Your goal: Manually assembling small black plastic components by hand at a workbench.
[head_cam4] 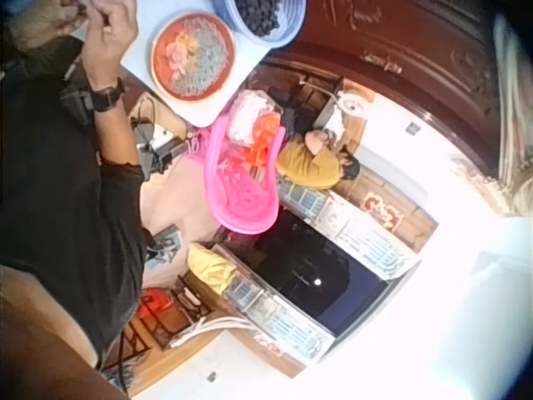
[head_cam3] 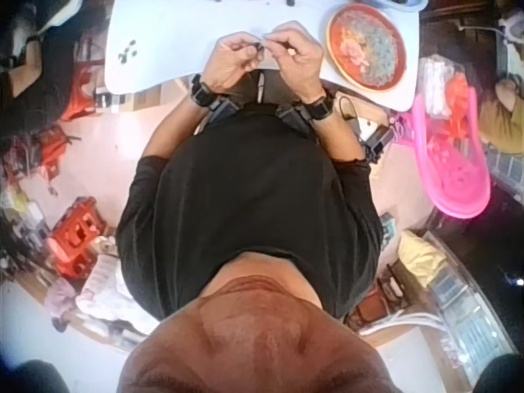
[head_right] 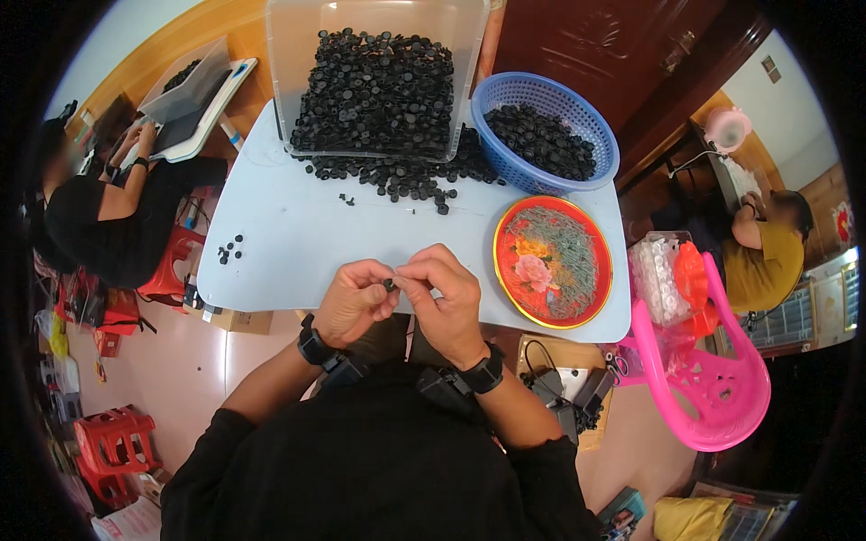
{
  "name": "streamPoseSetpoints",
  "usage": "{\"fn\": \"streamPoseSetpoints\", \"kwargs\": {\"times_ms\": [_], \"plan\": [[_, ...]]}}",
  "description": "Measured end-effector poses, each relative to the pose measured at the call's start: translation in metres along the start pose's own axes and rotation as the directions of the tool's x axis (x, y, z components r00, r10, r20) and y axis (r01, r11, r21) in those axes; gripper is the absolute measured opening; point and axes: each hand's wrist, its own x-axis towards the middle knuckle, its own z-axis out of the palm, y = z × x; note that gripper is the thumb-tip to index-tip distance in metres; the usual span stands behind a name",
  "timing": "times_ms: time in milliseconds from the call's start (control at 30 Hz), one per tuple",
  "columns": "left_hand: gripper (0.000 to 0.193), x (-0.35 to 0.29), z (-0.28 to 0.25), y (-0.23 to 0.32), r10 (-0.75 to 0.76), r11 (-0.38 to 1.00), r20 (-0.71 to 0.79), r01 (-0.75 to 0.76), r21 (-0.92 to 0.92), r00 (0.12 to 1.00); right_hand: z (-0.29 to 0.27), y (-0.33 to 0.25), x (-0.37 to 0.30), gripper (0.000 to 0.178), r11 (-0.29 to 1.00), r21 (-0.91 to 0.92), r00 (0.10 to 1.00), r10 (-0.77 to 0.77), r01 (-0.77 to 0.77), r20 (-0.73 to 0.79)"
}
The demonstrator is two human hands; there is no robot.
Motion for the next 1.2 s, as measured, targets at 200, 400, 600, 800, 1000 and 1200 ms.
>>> {"fn": "streamPoseSetpoints", "kwargs": {"times_ms": [200, 400, 600, 800, 1000, 1200], "plan": [[0.013, -0.002, -0.001, -0.001, -0.008, 1.0, -0.011, 0.008, -0.027, 1.0, 0.002, -0.002, 0.0, 0.011, 0.971, -0.177, 0.986, -0.165, 0.164, 0.011], [0.013, -0.001, 0.0, -0.004, -0.003, 0.999, -0.037, 0.002, -0.034, 0.999, 0.006, 0.0, -0.001, 0.013, 0.947, -0.214, 0.969, -0.246, 0.241, 0.003], [0.014, -0.001, -0.001, -0.005, -0.004, 0.999, -0.02, 0.003, -0.037, 1.0, 0.006, -0.002, -0.003, 0.009, 0.981, -0.147, 0.99, -0.134, 0.126, -0.047], [0.014, 0.0, -0.001, -0.006, 0.003, 0.999, 0.004, -0.003, -0.043, 1.0, 0.006, 0.005, -0.006, 0.006, 1.0, -0.013, 0.998, -0.003, 0.003, -0.068], [0.015, 0.001, -0.001, -0.006, 0.002, 0.999, 0.019, -0.001, -0.04, 1.0, 0.009, 0.007, -0.008, 0.005, 0.998, 0.052, 0.996, 0.047, -0.043, -0.08], [0.013, 0.0, -0.003, -0.007, -0.01, 0.998, -0.011, 0.009, -0.061, 1.0, 0.008, 0.002, -0.005, 0.009, 0.968, -0.191, 0.985, -0.169, 0.161, -0.031]]}}
